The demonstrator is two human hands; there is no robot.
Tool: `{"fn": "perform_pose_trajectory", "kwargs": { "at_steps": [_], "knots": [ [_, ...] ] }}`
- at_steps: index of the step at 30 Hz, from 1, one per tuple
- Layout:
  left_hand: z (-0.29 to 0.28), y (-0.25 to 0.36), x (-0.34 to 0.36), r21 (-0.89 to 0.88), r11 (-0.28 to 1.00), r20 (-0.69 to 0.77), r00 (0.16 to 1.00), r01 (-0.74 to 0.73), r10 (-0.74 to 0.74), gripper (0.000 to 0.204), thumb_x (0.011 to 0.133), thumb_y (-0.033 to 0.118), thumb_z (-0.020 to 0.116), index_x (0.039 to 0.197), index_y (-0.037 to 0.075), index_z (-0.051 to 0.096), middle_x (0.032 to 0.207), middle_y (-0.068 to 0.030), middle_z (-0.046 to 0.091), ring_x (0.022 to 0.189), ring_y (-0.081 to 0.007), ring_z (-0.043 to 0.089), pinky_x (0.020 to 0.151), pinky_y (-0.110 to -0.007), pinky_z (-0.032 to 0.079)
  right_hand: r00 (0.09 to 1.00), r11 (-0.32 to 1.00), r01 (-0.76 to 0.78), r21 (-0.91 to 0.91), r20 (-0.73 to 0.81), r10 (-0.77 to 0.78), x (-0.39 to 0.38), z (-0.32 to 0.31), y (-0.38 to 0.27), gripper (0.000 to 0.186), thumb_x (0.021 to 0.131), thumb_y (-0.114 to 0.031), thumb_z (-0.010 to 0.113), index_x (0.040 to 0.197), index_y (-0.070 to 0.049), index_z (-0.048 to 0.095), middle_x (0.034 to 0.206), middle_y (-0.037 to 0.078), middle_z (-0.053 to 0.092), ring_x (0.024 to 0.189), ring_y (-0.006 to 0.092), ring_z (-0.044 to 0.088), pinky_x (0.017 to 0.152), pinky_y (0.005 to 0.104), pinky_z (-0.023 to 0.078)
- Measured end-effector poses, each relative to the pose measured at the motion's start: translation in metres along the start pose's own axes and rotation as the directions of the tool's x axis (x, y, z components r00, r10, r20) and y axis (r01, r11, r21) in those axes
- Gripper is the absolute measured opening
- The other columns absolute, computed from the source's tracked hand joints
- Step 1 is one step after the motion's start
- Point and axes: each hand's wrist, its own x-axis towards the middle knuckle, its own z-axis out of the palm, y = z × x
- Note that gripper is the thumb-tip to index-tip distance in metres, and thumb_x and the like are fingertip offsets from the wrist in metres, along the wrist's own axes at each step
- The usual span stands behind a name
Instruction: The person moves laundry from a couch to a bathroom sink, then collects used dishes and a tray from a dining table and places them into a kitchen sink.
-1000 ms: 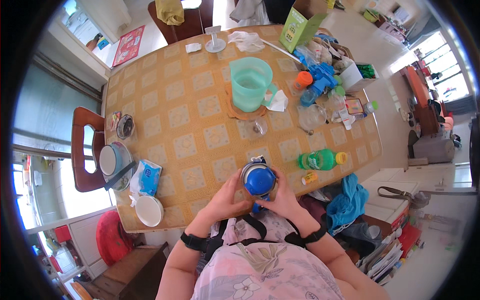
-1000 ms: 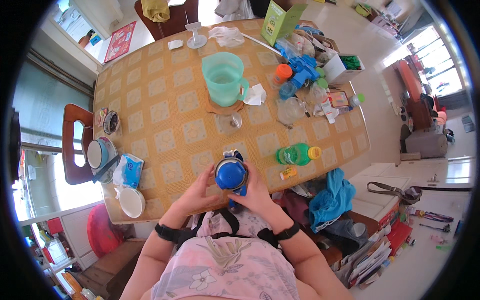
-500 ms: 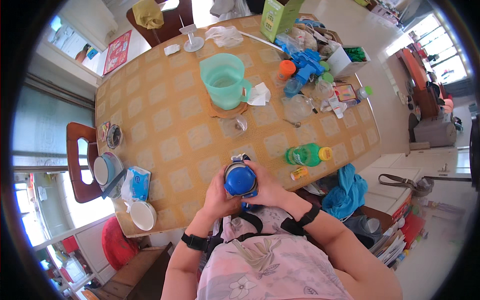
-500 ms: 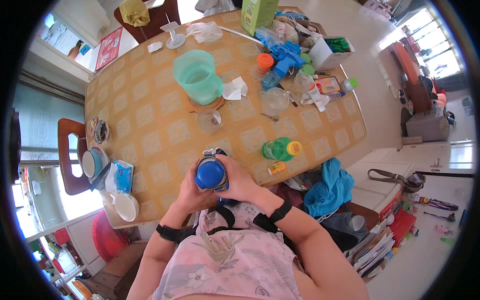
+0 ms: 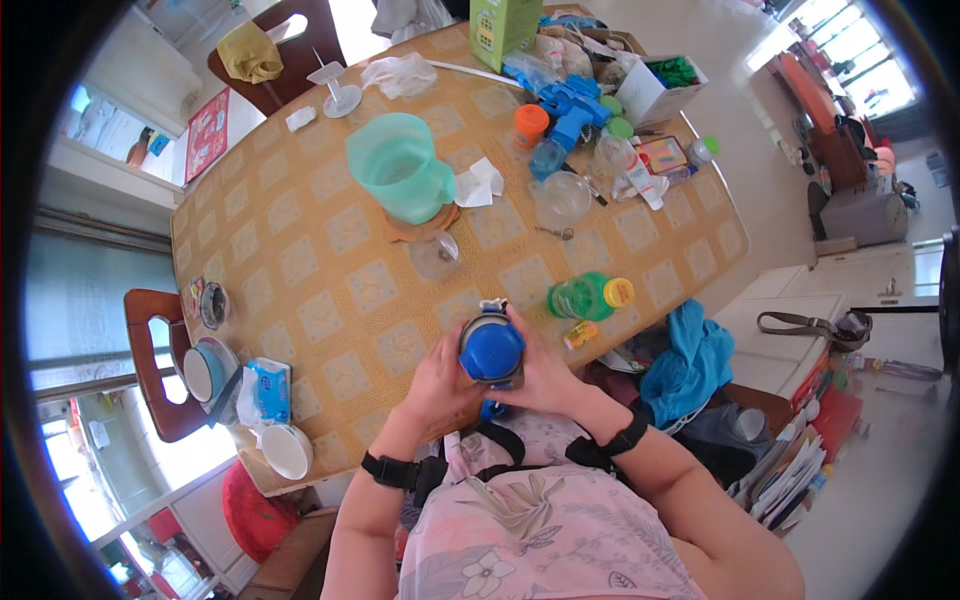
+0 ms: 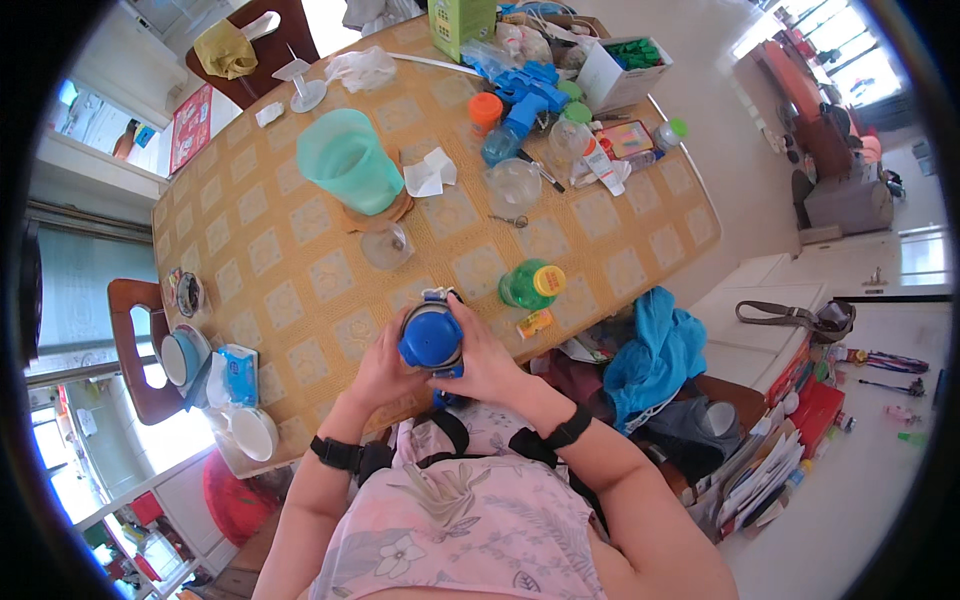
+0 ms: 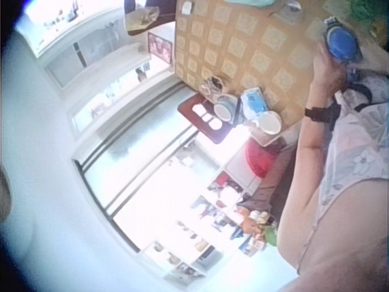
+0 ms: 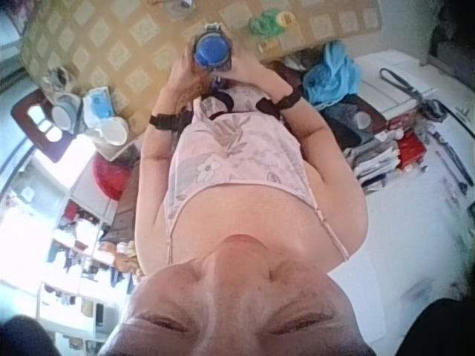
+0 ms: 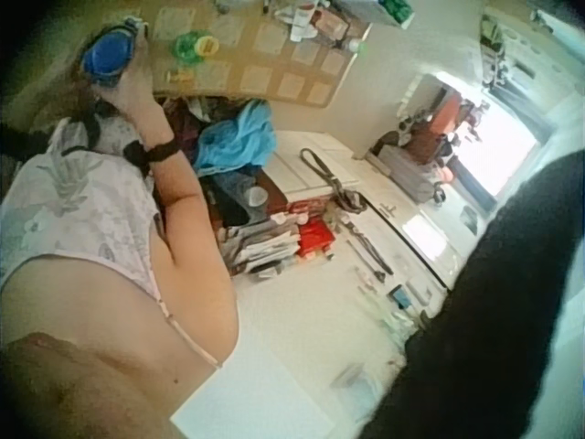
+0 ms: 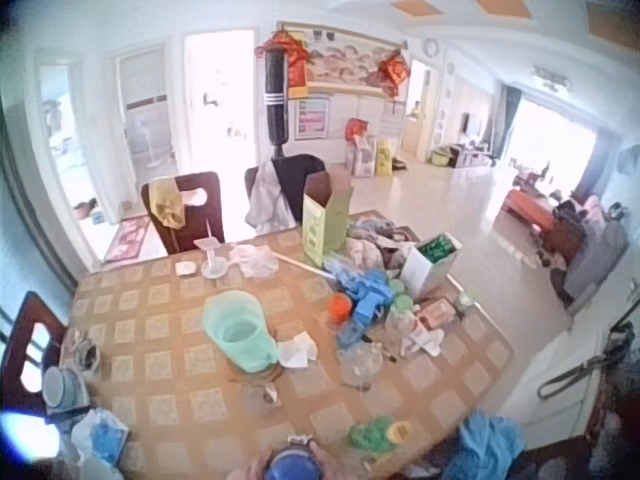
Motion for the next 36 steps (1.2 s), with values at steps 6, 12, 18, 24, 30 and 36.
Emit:
{"fn": "perform_pose_trajectory", "kwargs": {
  "at_steps": [6, 12, 18, 24, 30, 36],
  "knots": [
    [0.008, -0.009, -0.009, -0.046, 0.996, -0.015, 0.997, 0.079, -0.080, 0.093, 0.054, 0.016, 0.077, 0.130, 0.002, 0.025, 0.121, -0.0229, 0.044, 0.112, -0.0381, 0.045, 0.092, -0.041, 0.039, 0.999, 0.989, -0.018, -0.149, -0.032, 0.013, -0.003, 0.000, -0.018, 0.105, 0.056, -0.037, 0.078, 0.133, 0.002, 0.017, 0.129, 0.025, 0.029, 0.119, 0.0412, 0.032, 0.099, 0.0438, 0.028],
    [0.004, 0.009, -0.011, -0.065, 0.997, -0.126, 0.991, -0.041, 0.033, 0.086, 0.053, 0.014, 0.075, 0.126, 0.002, 0.030, 0.126, -0.0234, 0.035, 0.120, -0.0403, 0.033, 0.099, -0.044, 0.029, 0.972, 0.990, 0.042, -0.138, -0.225, -0.073, -0.001, -0.007, -0.035, 0.090, 0.057, -0.041, 0.076, 0.124, -0.001, 0.031, 0.123, 0.021, 0.037, 0.112, 0.0370, 0.039, 0.093, 0.0454, 0.032],
    [0.011, 0.005, -0.010, 0.045, 0.993, -0.172, 0.978, -0.108, 0.114, 0.076, 0.055, 0.013, 0.073, 0.120, 0.002, 0.035, 0.123, -0.0216, 0.039, 0.115, -0.0391, 0.037, 0.096, -0.044, 0.032, 0.982, 0.925, 0.114, -0.362, -0.099, -0.160, 0.019, 0.000, -0.050, 0.063, 0.053, -0.028, 0.076, 0.107, -0.012, 0.046, 0.104, 0.011, 0.044, 0.102, 0.0296, 0.042, 0.085, 0.0413, 0.034],
    [0.012, -0.006, -0.009, 0.110, 0.989, -0.144, 0.983, -0.094, 0.109, 0.077, 0.056, 0.017, 0.074, 0.120, 0.003, 0.036, 0.123, -0.0192, 0.040, 0.114, -0.0365, 0.039, 0.095, -0.043, 0.031, 0.924, 0.858, 0.382, -0.343, 0.166, -0.344, 0.042, -0.016, -0.042, 0.050, 0.054, -0.026, 0.076, 0.097, -0.014, 0.052, 0.100, 0.008, 0.046, 0.097, 0.0278, 0.044, 0.081, 0.0400, 0.036],
    [0.016, -0.019, -0.013, 0.178, 0.981, -0.118, 0.988, -0.081, 0.103, 0.078, 0.059, 0.020, 0.075, 0.123, 0.001, 0.034, 0.124, -0.0190, 0.039, 0.114, -0.0364, 0.038, 0.092, -0.045, 0.031, 0.761, 0.692, 0.638, -0.339, 0.414, -0.499, 0.056, -0.020, -0.036, 0.047, 0.053, -0.027, 0.077, 0.092, -0.014, 0.055, 0.097, 0.006, 0.048, 0.094, 0.0238, 0.044, 0.078, 0.0370, 0.037],
    [0.015, -0.011, -0.009, 0.162, 0.982, -0.096, 0.989, -0.100, 0.116, 0.075, 0.060, 0.019, 0.074, 0.121, 0.001, 0.034, 0.122, -0.0190, 0.041, 0.112, -0.0374, 0.040, 0.091, -0.044, 0.033, 0.724, 0.626, 0.685, -0.372, 0.441, -0.530, 0.050, -0.028, -0.045, 0.048, 0.056, -0.029, 0.075, 0.097, -0.015, 0.054, 0.105, 0.008, 0.048, 0.100, 0.0248, 0.044, 0.083, 0.0390, 0.036]
  ]
}}
